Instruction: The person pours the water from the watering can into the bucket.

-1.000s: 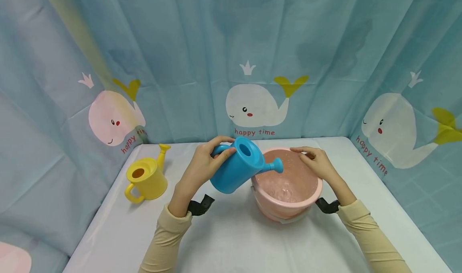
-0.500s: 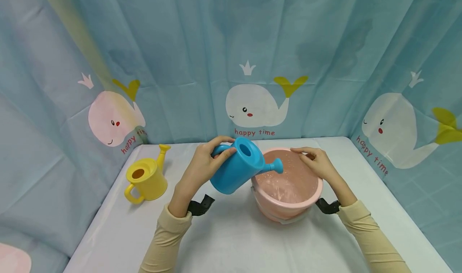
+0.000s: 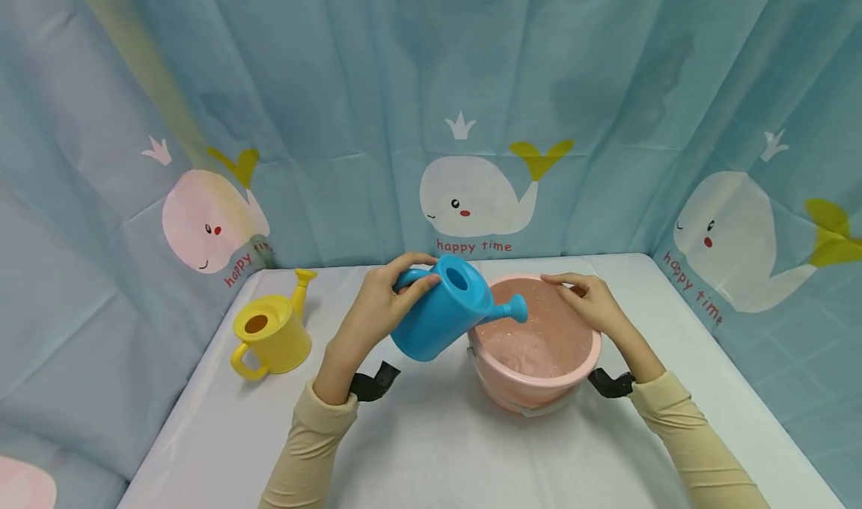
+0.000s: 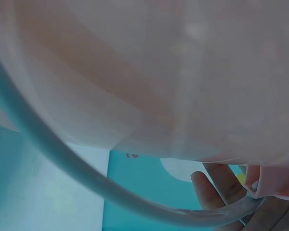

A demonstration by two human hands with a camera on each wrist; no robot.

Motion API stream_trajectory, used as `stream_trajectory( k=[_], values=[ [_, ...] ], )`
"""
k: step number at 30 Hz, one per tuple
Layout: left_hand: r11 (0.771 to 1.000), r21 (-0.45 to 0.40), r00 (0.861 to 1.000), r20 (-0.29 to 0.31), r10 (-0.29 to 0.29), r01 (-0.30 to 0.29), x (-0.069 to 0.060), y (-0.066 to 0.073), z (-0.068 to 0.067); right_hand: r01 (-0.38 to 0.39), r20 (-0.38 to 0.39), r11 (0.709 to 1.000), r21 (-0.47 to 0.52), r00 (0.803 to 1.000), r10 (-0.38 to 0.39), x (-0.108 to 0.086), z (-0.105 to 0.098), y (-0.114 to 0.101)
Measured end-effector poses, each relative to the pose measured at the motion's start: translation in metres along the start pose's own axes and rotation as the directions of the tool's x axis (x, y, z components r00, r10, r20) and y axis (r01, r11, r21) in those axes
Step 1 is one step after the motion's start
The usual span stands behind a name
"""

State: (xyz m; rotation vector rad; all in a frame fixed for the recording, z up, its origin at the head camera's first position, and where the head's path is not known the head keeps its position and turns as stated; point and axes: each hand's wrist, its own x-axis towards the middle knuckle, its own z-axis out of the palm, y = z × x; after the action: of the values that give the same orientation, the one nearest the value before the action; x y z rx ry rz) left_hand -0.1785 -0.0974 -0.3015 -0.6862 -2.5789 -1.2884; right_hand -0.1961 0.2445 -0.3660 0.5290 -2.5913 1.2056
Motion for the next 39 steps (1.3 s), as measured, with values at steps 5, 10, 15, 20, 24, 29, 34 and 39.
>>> stream_trajectory(
  k=[5,10,15,20,24,29,34,39],
  values=[
    [1.0,0.004,1.0,-0.001,0.012,-0.012,0.0003,-0.0013,0.0005,-0.005,-0.005,1.0,0.007,1.0,0.005,0.0,0.0004,0.0015],
    [1.0,0.008,1.0,0.0,0.005,-0.005,0.0007,-0.0021,0.0012,-0.013,-0.008,1.0,0.014,1.0,0.013,-0.0001,0.0008,0.0016],
    [1.0,0.006,1.0,0.006,-0.001,0.001,0.0005,-0.0016,0.0014,-0.022,-0.007,1.0,0.022,1.0,0.022,-0.0005,0.0013,0.0012],
    [1.0,0.011,1.0,0.005,-0.005,0.005,0.0,-0.0009,0.0017,-0.024,-0.007,1.0,0.018,1.0,0.024,-0.0007,0.0016,0.0011],
    [1.0,0.009,1.0,0.004,-0.006,0.006,0.0004,-0.0011,0.002,-0.021,-0.008,1.0,0.022,1.0,0.021,-0.0005,0.0014,0.0014],
    [1.0,0.006,1.0,0.005,-0.008,0.008,0.0002,-0.0004,0.0017,-0.014,-0.006,0.999,0.031,1.0,0.014,0.0,0.0013,0.0015],
    [1.0,0.002,1.0,0.008,-0.011,0.011,-0.0002,0.0005,0.0016,-0.016,-0.01,0.999,0.032,1.0,0.016,-0.0001,0.0014,0.0009],
    [1.0,0.006,1.0,0.01,-0.014,0.014,0.0001,0.0004,0.0022,-0.029,-0.007,0.999,0.034,1.0,0.03,-0.0005,0.0015,0.0002]
  ],
)
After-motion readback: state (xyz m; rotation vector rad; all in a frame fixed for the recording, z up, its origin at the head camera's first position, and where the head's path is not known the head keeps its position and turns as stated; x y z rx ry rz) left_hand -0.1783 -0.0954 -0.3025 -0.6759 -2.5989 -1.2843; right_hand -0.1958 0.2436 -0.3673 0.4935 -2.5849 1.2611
